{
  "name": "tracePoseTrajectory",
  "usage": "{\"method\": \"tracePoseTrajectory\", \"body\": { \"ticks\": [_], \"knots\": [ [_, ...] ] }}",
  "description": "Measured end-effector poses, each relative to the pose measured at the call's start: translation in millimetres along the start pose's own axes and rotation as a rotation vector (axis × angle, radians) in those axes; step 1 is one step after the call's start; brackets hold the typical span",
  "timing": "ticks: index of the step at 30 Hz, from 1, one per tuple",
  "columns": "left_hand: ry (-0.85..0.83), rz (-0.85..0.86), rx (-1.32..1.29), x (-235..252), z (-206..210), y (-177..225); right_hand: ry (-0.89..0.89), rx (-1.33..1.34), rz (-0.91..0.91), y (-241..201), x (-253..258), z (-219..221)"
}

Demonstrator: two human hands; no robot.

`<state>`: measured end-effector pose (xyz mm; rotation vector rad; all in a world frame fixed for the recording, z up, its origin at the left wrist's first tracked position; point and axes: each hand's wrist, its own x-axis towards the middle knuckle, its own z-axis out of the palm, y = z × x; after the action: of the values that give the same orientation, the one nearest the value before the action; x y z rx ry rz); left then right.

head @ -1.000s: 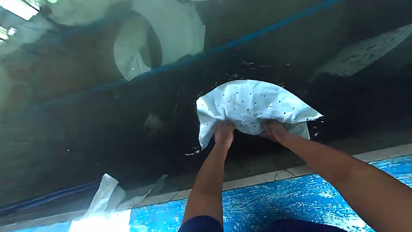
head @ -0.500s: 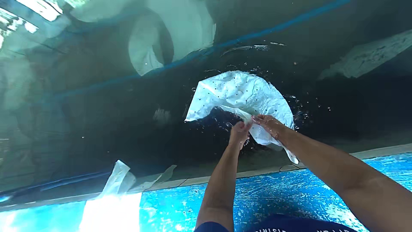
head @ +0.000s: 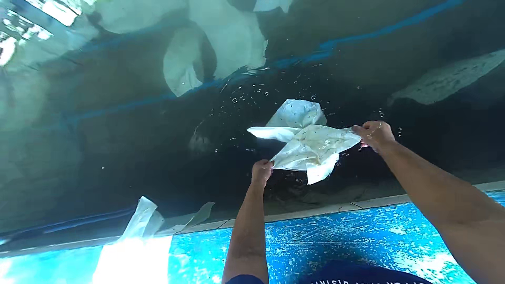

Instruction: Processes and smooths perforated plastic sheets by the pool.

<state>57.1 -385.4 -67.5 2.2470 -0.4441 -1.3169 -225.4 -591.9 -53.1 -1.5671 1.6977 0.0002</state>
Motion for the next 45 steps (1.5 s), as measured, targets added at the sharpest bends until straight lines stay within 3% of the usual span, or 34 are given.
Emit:
{"method": "tracePoseTrajectory", "body": {
  "ticks": [4,8,11,13,14,16,19,24,26,28,30,32,37,41,43,45],
  "knots": [
    [-0.017,-0.043,0.113,-5,-6,-8,0.047,-0.061,0.01,46,-3,-8],
    [-0.203,0.016,0.636,-25,-15,9,-0.124,-0.435,-0.025,37,-40,-22],
    [-0.183,0.197,0.685,-34,-2,38,-0.123,-0.376,-0.314,4,-56,-12],
    [-0.24,0.296,0.598,-27,32,56,-0.185,-0.243,-0.512,-12,-44,28],
    [-0.288,0.305,0.583,-23,53,62,-0.246,-0.222,-0.523,-18,-36,54],
    [-0.362,0.233,0.677,-17,87,64,-0.361,-0.357,-0.375,-27,-29,95],
    [-0.415,0.177,0.797,-15,109,38,-0.499,-0.573,-0.257,-14,-38,121],
    [-0.575,0.168,0.685,-23,98,30,-0.551,-0.609,-0.231,-19,-58,107],
    [-0.503,0.197,0.397,-22,95,28,-0.385,-0.49,-0.302,-28,-58,91],
    [-0.45,0.214,0.127,-21,95,24,-0.149,-0.287,-0.511,-21,-54,76],
    [-0.449,0.33,0.066,-27,80,35,-0.02,-0.163,-0.598,-25,-51,47],
    [-0.373,0.429,0.143,-26,59,44,0.063,-0.14,-0.581,-26,-44,13],
    [-0.133,0.43,0.14,0,11,43,0.092,-0.148,-0.307,-16,-17,-47],
    [0.166,0.348,0.284,11,12,60,0.217,-0.17,-0.161,-28,-11,-30],
    [0.257,0.41,0.309,6,44,72,0.24,-0.112,-0.24,-35,-11,2],
    [0.212,0.523,0.409,8,80,67,0.153,-0.113,-0.363,-32,-8,44]
  ]
}}
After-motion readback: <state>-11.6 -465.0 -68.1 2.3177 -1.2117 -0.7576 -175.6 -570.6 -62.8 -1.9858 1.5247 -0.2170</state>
